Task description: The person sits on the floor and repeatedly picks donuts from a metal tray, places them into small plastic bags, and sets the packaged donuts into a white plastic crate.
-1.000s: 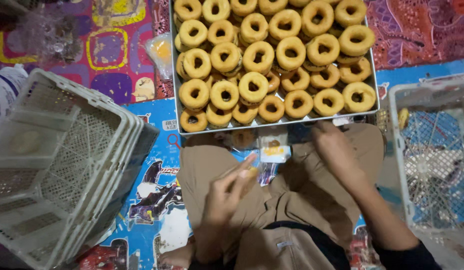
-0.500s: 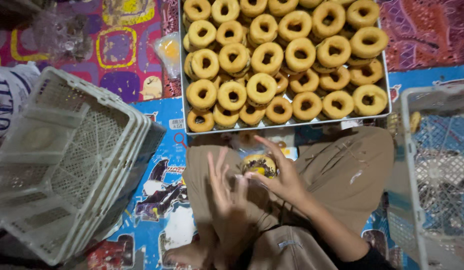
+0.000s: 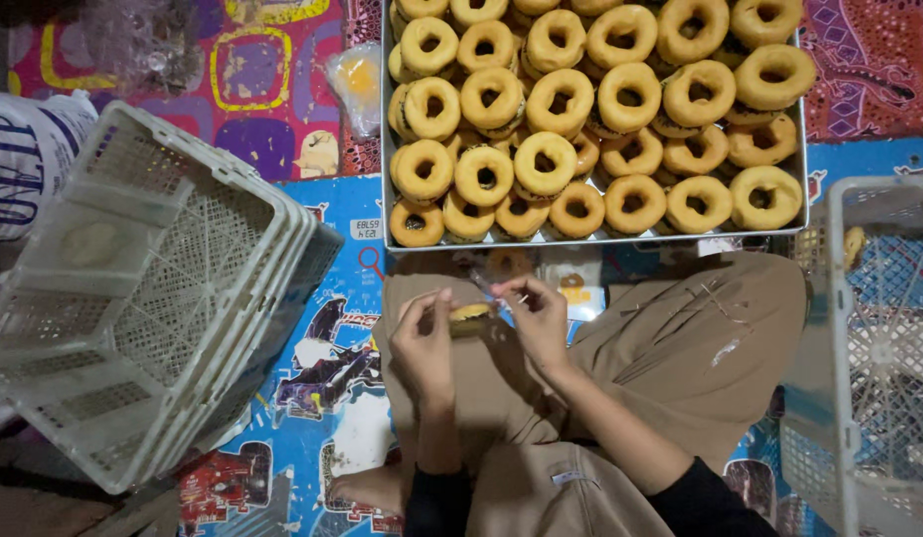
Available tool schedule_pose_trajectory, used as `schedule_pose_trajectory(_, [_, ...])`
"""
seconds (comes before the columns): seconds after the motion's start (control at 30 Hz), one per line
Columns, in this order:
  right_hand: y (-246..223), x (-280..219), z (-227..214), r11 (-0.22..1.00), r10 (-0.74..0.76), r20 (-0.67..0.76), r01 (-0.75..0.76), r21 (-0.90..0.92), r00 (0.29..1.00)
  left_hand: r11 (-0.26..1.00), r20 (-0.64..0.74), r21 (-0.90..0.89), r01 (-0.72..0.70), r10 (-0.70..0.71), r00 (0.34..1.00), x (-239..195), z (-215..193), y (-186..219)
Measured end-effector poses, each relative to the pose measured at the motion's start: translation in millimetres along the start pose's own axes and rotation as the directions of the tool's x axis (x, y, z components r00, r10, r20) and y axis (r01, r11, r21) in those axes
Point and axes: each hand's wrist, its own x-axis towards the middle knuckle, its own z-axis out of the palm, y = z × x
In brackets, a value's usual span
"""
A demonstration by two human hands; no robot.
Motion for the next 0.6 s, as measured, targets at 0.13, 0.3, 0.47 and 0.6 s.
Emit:
schedule_pose_trajectory(0.13, [44, -27, 3, 0.924, 0.381, 0.060, -0.378, -0.050, 0.923, 0.986, -0.016, 0.156, 0.058, -0.057, 0.998, -24, -10, -41])
schedule_pose_trajectory(0.3, [73, -45, -10, 0.778, 0.626, 0.045, -0.627, 0.028, 0.778, 0.911, 0.220, -0.253, 0.326, -0.274, 0.936, -45, -10, -101])
schedule_pose_trajectory(0.47, [99, 9, -12, 0.902, 0.355, -0.029, -0.335, 0.273, 0.934, 0.978, 0.157, -0.091, 0.189, -0.174, 0.972, -3, 84, -153])
schedule_pose_trajectory(0.6, [139, 52, -20, 0.898, -0.101, -0.278, -0.033, -0.439, 0.955, 0.939, 0.249, 0.325, -0.112, 0.029, 0.968, 33, 169, -199])
